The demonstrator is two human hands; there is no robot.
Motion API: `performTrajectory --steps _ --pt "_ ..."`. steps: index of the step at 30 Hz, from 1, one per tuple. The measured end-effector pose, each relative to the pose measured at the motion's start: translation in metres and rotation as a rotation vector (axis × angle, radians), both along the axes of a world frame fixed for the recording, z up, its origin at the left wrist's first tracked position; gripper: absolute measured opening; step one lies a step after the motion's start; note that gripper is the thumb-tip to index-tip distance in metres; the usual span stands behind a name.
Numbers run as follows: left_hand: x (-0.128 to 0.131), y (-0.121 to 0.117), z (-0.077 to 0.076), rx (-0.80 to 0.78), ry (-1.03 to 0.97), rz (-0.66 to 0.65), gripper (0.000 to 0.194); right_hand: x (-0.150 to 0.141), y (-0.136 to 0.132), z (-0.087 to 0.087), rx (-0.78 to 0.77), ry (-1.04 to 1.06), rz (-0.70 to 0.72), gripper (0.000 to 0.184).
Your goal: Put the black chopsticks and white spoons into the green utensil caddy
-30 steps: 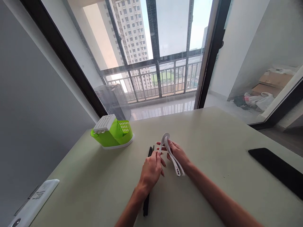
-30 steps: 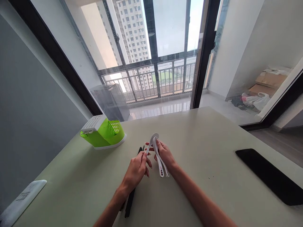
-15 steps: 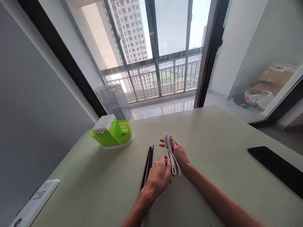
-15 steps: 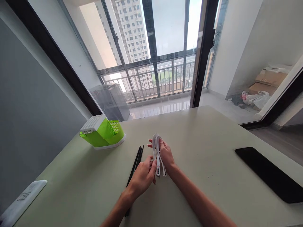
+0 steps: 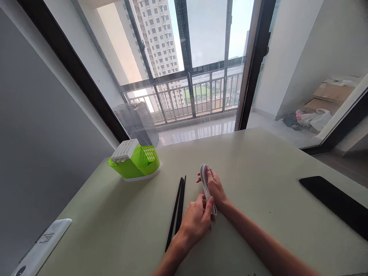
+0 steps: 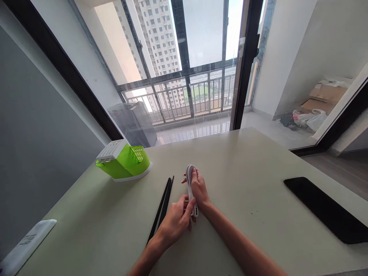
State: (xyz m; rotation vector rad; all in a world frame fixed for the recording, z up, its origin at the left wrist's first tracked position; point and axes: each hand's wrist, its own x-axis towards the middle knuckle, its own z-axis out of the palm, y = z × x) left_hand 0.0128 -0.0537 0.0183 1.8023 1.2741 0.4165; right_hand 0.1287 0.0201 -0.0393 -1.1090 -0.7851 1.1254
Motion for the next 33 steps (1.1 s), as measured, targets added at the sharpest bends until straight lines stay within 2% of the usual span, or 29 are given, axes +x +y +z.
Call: performTrajectory --steps 6,13,19,24,33 --pt "-0.008 -0.006 0.002 0.045 0.03 -0.031 0.037 -0.004 -0.005 0.007 0.027 0.021 -0.01 0.047" --pt "-0.009 -0.016 0.008 0.103 0.242 -0.031 0.029 -0.005 -0.009 0.013 0.017 -0.001 -0.014 0.042" --pt "-0.007 -0.021 0.009 0.174 0.363 -0.062 0.028 -0.005 -0.007 0.006 0.019 -0.124 -0.021 0.045" --pt "-0.007 -0.026 0.011 0.211 0.495 -0.062 0.031 -0.006 -0.005 -0.004 0.014 -0.237 -0.038 0.038" --pt "-0.008 -0.03 0.005 0.261 0.515 -0.07 0.025 -0.007 -0.008 -0.006 0.05 -0.476 -0.07 0.033"
